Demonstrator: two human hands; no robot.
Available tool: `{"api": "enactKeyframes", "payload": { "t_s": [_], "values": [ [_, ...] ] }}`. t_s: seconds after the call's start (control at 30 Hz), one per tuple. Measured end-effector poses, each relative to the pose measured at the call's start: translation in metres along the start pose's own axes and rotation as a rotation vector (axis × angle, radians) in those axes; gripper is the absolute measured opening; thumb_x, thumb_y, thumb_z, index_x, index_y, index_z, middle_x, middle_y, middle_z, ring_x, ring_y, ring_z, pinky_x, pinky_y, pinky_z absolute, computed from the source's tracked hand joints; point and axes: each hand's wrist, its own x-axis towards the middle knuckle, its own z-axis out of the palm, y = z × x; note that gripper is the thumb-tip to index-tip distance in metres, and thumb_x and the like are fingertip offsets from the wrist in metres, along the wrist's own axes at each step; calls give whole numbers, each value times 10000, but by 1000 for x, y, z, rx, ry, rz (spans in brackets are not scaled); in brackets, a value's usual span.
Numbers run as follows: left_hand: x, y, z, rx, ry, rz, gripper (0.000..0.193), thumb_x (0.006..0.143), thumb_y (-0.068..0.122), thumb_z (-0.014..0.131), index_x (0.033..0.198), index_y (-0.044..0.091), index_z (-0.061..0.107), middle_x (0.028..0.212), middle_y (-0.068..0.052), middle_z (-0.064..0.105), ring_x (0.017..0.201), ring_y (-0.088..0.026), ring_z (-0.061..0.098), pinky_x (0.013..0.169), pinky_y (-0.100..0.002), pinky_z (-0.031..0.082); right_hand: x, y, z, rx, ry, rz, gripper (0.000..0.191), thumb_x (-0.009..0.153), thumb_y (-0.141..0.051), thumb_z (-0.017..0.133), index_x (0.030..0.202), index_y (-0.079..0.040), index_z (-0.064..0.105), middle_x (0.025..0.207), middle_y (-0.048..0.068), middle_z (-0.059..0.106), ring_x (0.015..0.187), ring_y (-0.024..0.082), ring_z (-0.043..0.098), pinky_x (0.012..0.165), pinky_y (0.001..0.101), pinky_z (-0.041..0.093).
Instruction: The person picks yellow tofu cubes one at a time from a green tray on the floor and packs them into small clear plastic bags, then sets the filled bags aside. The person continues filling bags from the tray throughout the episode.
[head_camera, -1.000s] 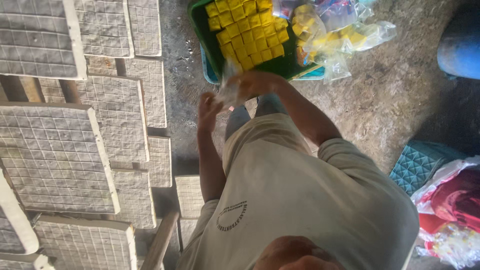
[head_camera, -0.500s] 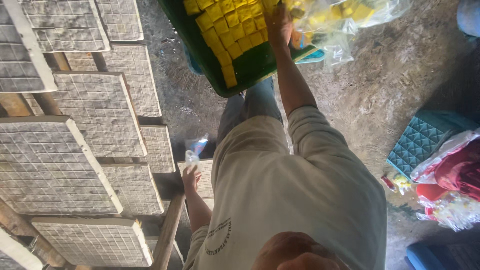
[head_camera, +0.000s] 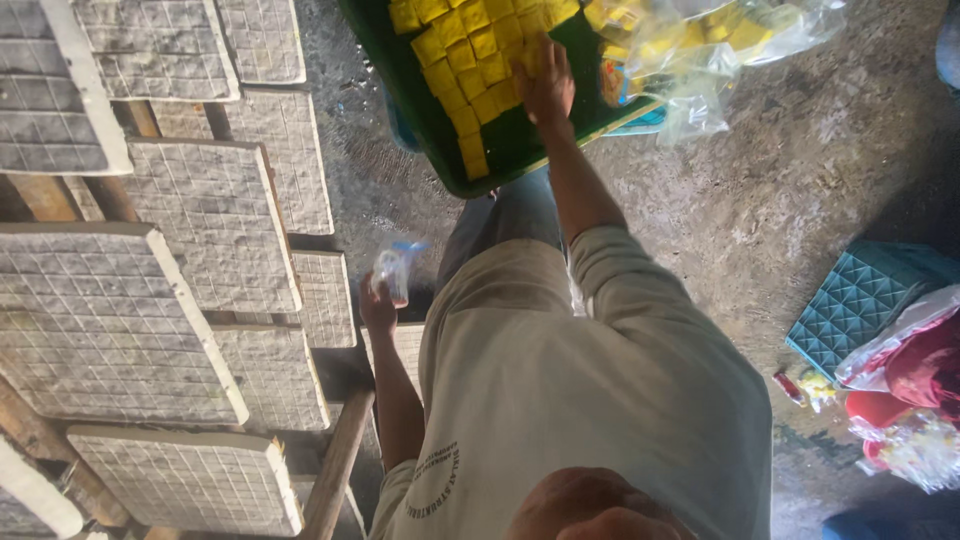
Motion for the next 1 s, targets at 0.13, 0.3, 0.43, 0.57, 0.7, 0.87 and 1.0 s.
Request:
{"api": "enactKeyframes", "payload": {
  "t_s": [0.13,0.3,0.43,0.57,0.7,0.87,1.0],
  "values": [
    [6,1,4,12,-25,59,533,1030,195,567,1531,113,405,1450,-169,528,897,-354,722,651,-379,649,12,1,2,111,-16,161,380,979,-286,808,1290,-127,661,1247,121,690,1166,329,695,980,437,589],
    [-10,-17,-12,-189,-20,152,523,1076,203,612,1538,75,404,1458,-160,490,1141,-259,650,676,-465,655,2,-5,21,-138,183,-163,459,942,-248,833,1317,-130,596,1423,140,544,1320,379,511,1102,531,482],
    [-22,-23,-29,-407,132,-120,679,981,136,613,1593,204,330,1228,-161,557,870,-270,607,715,-450,655,-18,-12,24,-11,246,-11,652,905,-296,790,1413,-35,476,1555,253,386,1399,457,423,1126,547,425],
    [-9,-9,-22,-460,174,-134,597,912,131,627,1482,184,455,1084,-63,590,770,-227,632,681,-454,624,-30,-37,14,-94,115,-78,868,852,-423,818,1490,-9,399,1481,200,427,1301,441,499,1066,555,453],
    [21,21,10,-521,-42,-45,380,1020,180,610,1386,82,574,990,-55,575,769,-210,659,674,-419,617,-9,-40,-1,28,-256,203,790,832,-461,812,1451,-95,485,1429,164,506,1201,382,595,957,515,532],
    [42,73,75,-536,-286,114,292,1038,204,567,1283,64,642,857,-42,576,661,-198,660,601,-422,641,-2,-5,-48,1092,-557,728,766,842,-517,745,1460,-126,518,1428,145,554,1162,343,643,856,502,564],
    [36,128,154,-224,-382,319,230,1060,142,548,1179,2,687,872,-54,658,655,-139,694,595,-354,618,-53,18,-88,1848,-726,901,756,849,-561,692,1467,-152,544,1427,131,593,1130,312,681,774,492,590]
  ]
}}
